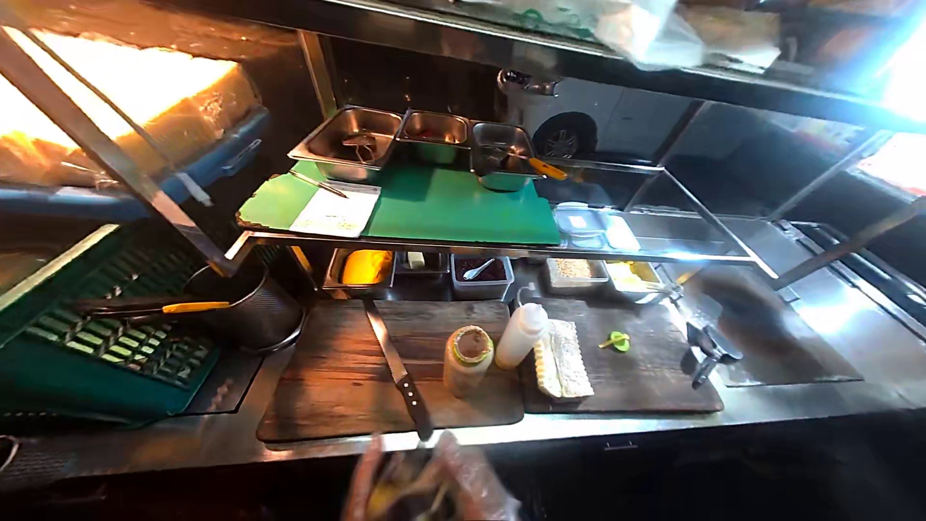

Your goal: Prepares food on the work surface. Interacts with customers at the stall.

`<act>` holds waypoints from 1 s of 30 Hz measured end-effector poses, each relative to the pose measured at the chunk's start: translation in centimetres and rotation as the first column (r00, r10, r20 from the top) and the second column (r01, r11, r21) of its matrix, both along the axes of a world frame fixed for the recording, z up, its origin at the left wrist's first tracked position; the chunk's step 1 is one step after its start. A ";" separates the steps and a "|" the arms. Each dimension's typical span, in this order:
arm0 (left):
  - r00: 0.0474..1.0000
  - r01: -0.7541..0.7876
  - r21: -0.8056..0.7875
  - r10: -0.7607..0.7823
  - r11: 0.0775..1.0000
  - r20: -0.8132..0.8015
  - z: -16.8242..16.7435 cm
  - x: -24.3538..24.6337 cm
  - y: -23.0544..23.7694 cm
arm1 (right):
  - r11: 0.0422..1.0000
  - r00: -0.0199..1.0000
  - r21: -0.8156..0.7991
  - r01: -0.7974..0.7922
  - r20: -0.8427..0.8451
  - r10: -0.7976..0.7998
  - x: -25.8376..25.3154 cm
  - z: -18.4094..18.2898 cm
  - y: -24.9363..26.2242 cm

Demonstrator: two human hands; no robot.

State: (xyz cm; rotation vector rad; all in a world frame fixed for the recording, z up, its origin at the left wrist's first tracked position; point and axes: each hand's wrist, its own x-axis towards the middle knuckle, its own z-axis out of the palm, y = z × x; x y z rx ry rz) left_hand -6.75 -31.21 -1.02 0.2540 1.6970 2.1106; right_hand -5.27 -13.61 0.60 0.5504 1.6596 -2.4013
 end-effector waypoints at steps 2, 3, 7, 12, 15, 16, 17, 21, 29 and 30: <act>0.985 -0.164 0.039 0.161 0.986 0.068 0.2 1.6 5.9 | 0.948 0.996 -0.308 -0.085 -0.049 0.073 0.7 -1.1 0.7; 0.959 -0.262 -0.023 0.263 0.965 0.108 0.2 1.7 8.3 | 0.961 0.997 -0.271 -0.054 -0.062 0.039 0.8 -2.0 1.6; 0.818 -0.443 -0.247 0.501 0.862 0.282 1.0 2.2 16.7 | 0.884 0.990 0.468 0.001 -0.125 0.065 3.9 -2.5 7.3; 0.888 -0.428 -0.238 0.455 0.872 0.069 -2.0 3.0 20.1 | 0.761 0.842 0.489 0.426 -0.523 -0.134 9.7 -4.9 20.1; 0.834 -0.551 -0.477 0.432 0.684 -0.343 -4.6 -0.3 15.4 | 0.372 0.816 0.734 0.569 -0.444 -0.370 10.3 -5.5 30.9; 0.818 -0.572 -0.539 0.382 0.618 -0.429 -5.0 -1.9 14.4 | 0.286 0.846 0.820 0.496 -0.383 -0.371 9.8 -6.3 34.4; 0.822 -0.563 -0.573 0.331 0.596 -0.463 -5.1 -3.6 14.1 | 0.255 0.889 0.877 0.408 -0.317 -0.331 9.1 -7.4 37.6; 0.868 -0.472 -0.516 0.275 0.715 -0.413 -6.5 -9.4 15.6 | 0.306 0.985 0.951 -0.031 0.082 -0.153 7.3 -11.2 43.0; 0.719 -0.649 -0.373 0.375 0.663 -0.585 -2.4 -5.4 20.4 | -0.001 0.948 0.950 0.313 -0.312 0.067 9.1 -8.7 30.7; 0.697 -0.664 -0.336 0.391 0.667 -0.601 -0.9 -3.6 21.7 | 0.150 0.934 0.936 0.318 -0.337 0.119 8.5 -7.0 27.3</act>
